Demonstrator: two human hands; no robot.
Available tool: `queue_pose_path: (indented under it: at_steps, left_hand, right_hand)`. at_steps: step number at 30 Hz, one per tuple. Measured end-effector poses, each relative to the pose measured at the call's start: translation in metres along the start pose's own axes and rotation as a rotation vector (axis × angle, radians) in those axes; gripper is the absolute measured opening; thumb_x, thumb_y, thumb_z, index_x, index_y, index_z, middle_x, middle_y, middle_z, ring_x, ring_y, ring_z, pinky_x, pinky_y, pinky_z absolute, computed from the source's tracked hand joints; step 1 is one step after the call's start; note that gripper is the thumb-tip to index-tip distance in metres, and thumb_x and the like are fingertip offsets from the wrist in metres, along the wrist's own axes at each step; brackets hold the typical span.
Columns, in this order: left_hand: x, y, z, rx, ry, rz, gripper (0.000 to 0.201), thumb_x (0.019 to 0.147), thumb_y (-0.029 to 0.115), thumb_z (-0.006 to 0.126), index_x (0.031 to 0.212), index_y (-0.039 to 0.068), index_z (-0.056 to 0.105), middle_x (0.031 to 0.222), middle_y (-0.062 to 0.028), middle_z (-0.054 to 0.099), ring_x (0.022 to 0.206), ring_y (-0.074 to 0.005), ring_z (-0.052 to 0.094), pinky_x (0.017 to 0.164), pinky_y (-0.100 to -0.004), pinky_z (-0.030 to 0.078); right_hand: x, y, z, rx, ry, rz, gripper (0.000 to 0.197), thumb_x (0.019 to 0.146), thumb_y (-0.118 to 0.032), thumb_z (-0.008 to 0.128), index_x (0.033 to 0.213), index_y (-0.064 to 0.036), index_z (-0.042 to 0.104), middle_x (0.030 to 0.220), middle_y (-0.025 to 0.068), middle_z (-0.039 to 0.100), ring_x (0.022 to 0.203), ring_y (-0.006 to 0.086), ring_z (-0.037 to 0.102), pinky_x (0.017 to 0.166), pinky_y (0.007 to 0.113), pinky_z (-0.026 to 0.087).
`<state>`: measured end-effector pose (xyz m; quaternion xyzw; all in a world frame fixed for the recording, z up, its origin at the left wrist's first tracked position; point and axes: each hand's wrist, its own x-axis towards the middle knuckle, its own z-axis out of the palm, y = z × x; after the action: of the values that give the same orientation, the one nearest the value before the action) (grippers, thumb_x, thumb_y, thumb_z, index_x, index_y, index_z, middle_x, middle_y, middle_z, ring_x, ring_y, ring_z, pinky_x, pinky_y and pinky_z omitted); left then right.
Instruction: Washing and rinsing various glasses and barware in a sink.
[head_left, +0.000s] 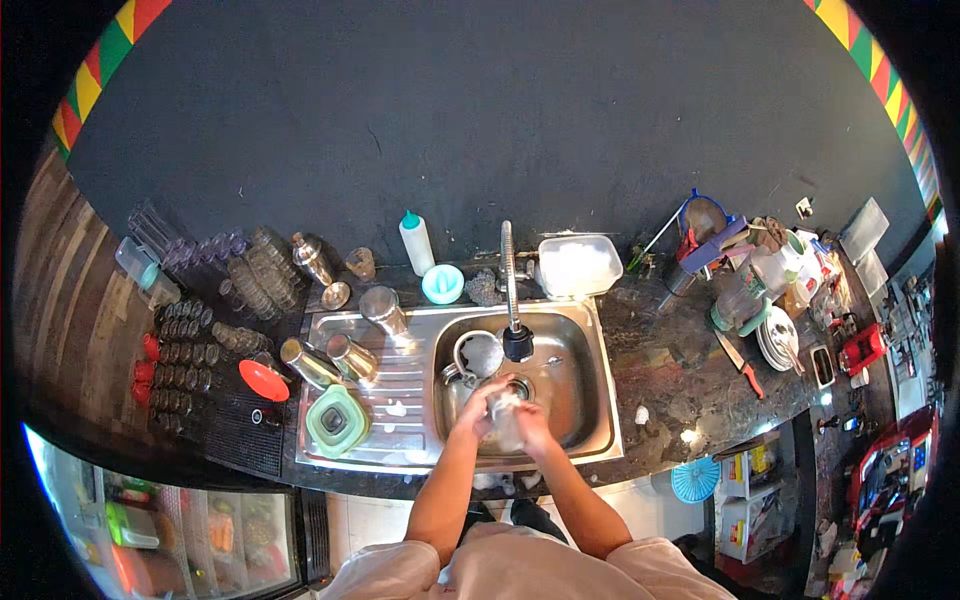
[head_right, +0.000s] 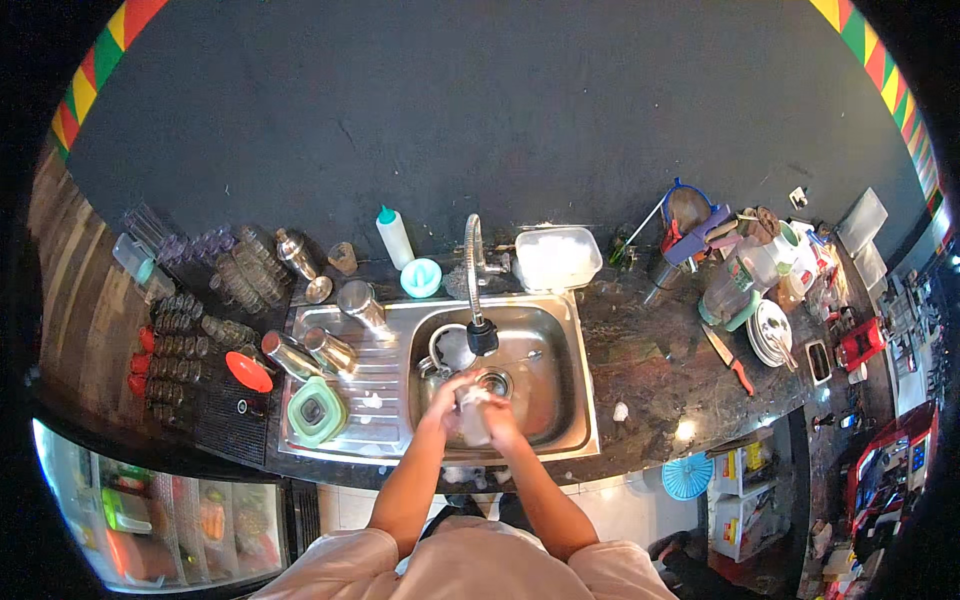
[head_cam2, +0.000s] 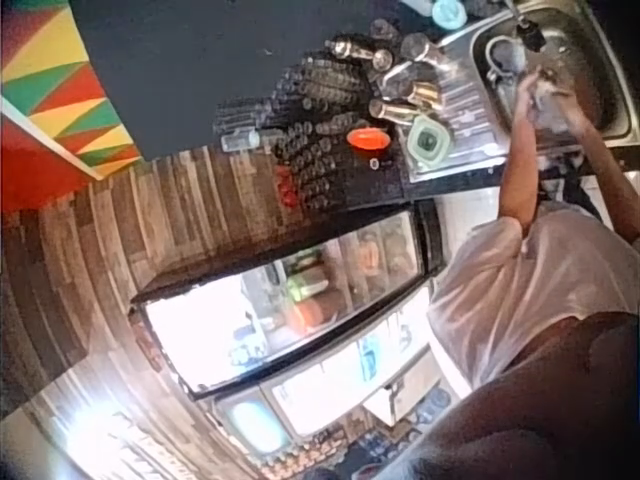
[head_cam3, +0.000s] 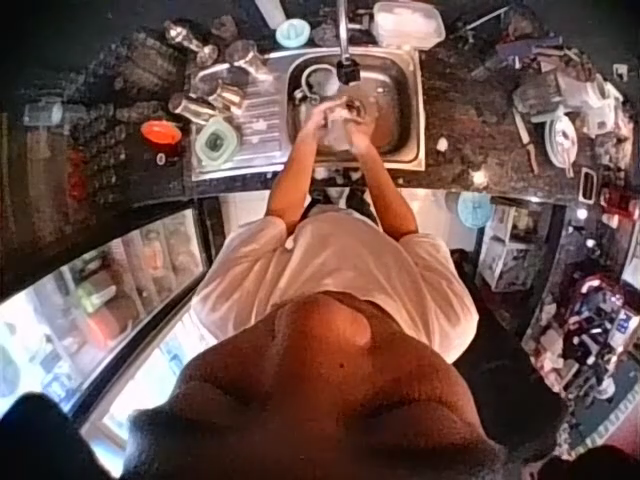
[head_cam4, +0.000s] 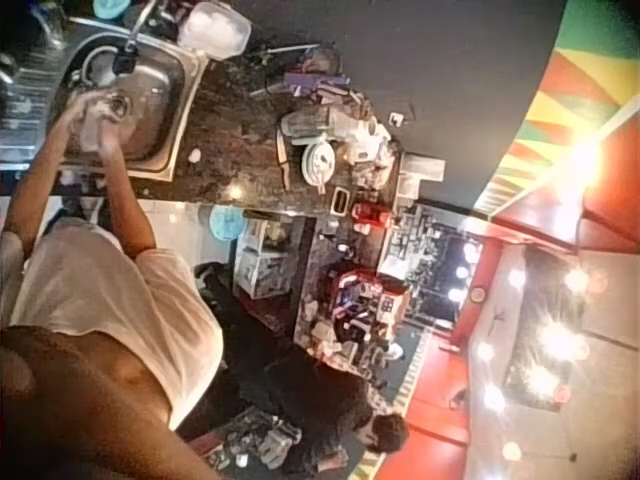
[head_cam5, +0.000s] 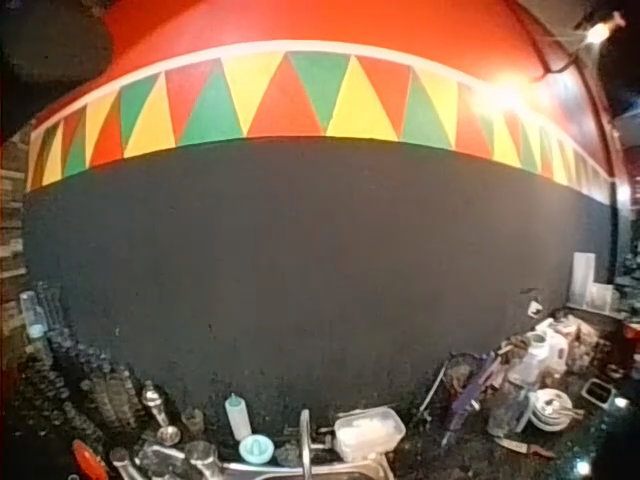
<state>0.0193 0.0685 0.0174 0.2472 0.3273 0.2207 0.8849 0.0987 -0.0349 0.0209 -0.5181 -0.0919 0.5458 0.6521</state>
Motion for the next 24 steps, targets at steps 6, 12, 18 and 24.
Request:
queue_pose_path:
  at_steps: [6, 12, 18, 24]
  left_hand:
    - [-0.008, 0.000, 0.006, -0.065, -0.041, -0.063, 0.026, 0.077, 0.011, 0.063, 0.103, 0.006, 0.060, 0.089, -0.0063, 0.064, 0.082, -0.0161, 0.061, 0.074, -0.0276, 0.050]
    - [0.000, 0.001, 0.007, -0.030, 0.000, -0.166, 0.018, 0.081, 0.019, 0.063, 0.094, 0.008, 0.057, 0.078, -0.0060, 0.062, 0.067, -0.0192, 0.061, 0.060, -0.0317, 0.051]
    - [0.003, -0.006, 0.036, -0.261, 0.138, -0.007, 0.014, 0.081, 0.019, 0.064, 0.089, 0.008, 0.057, 0.073, -0.0052, 0.059, 0.064, -0.0182, 0.059, 0.060, -0.0326, 0.050]
    - [-0.016, 0.001, 0.044, -0.381, -0.105, 0.052, 0.024, 0.076, 0.023, 0.068, 0.089, 0.006, 0.058, 0.085, -0.0071, 0.062, 0.075, -0.0190, 0.060, 0.066, -0.0313, 0.050]
  right_hand:
    - [0.004, 0.010, -0.011, -0.073, -0.105, -0.132, 0.020, 0.083, -0.010, 0.055, 0.100, -0.0032, 0.061, 0.091, 0.0044, 0.065, 0.075, 0.0173, 0.063, 0.067, 0.033, 0.051]
    - [-0.010, -0.014, -0.011, -0.355, -0.086, -0.165, 0.028, 0.080, -0.016, 0.058, 0.103, -0.0004, 0.060, 0.089, 0.0090, 0.061, 0.078, 0.0174, 0.059, 0.069, 0.030, 0.047]
    - [-0.021, -0.033, -0.004, -1.003, 0.134, -0.687, 0.038, 0.061, -0.008, 0.061, 0.099, -0.0034, 0.063, 0.088, 0.0222, 0.062, 0.080, 0.0319, 0.063, 0.068, 0.035, 0.049]
    - [0.001, -0.015, -0.019, 0.335, 0.014, 0.045, 0.022, 0.073, 0.003, 0.053, 0.093, 0.0046, 0.064, 0.082, 0.0093, 0.065, 0.068, 0.0172, 0.062, 0.061, 0.030, 0.050]
